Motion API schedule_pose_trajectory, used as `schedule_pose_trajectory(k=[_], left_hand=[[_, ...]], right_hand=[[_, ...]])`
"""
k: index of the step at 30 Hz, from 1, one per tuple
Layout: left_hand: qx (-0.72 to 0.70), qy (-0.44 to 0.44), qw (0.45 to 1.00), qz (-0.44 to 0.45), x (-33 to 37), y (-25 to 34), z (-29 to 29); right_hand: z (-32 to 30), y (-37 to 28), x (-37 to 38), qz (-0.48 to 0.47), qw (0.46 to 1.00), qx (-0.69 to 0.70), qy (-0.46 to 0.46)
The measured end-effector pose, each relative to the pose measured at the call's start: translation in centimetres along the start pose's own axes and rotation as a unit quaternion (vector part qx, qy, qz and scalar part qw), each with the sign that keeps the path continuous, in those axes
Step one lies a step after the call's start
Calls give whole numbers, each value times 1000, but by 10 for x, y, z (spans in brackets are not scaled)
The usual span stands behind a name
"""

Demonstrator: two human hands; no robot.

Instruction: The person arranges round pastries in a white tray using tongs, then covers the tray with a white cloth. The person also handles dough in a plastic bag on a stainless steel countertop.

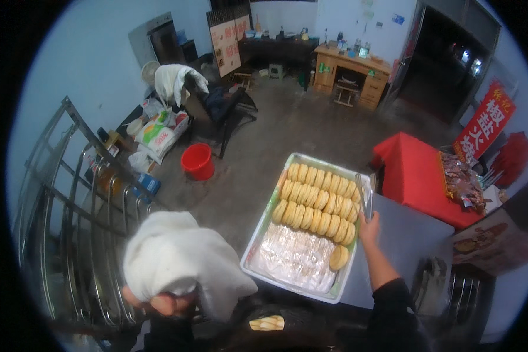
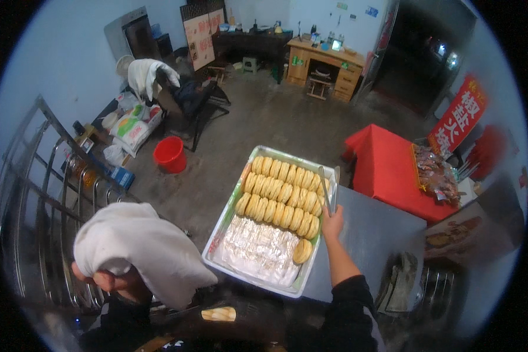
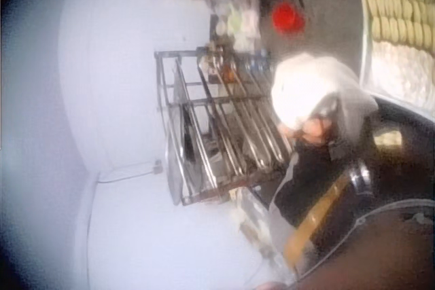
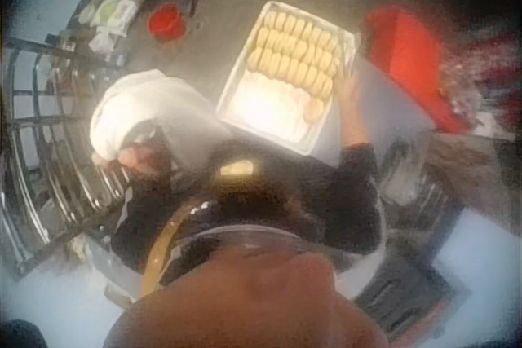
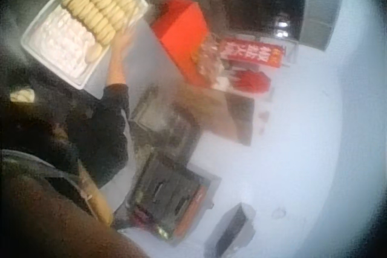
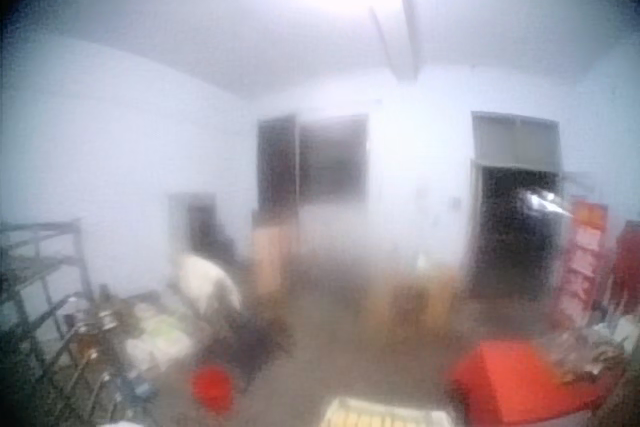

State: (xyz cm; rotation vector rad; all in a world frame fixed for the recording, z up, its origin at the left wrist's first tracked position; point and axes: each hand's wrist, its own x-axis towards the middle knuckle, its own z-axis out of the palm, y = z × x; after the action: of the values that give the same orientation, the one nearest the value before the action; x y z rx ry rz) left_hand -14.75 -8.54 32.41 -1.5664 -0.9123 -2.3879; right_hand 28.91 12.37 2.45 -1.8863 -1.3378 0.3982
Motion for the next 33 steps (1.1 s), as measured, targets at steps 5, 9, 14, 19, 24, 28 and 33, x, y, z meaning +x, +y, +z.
schedule_pose_trajectory(k=[5, 9, 14, 19, 24, 28, 33], left_hand=[[24, 96, 995, 2, 27, 6, 42], [322, 14, 920, 225, 78, 7, 72], [484, -81, 717, 495, 137, 5, 110], [182, -186, 900, 350, 185, 11, 159], [-88, -155, 984, 25, 209, -11, 206], [-39, -107, 993, 39, 243, -34, 204], [163, -54, 969, 178, 309, -72, 162]], right_hand=[[-56, -8, -66, -50, 960, -47, -273], [-71, -18, -152, -179, 900, -75, -389], [-77, -17, -195, -187, 823, -240, -480], [-104, -51, -168, -249, 763, -301, -515], [-118, -134, -118, -201, 887, 111, -401], [-95, -192, -109, 125, 693, 417, -574], [-80, -229, -94, 24, 604, 651, -458]])
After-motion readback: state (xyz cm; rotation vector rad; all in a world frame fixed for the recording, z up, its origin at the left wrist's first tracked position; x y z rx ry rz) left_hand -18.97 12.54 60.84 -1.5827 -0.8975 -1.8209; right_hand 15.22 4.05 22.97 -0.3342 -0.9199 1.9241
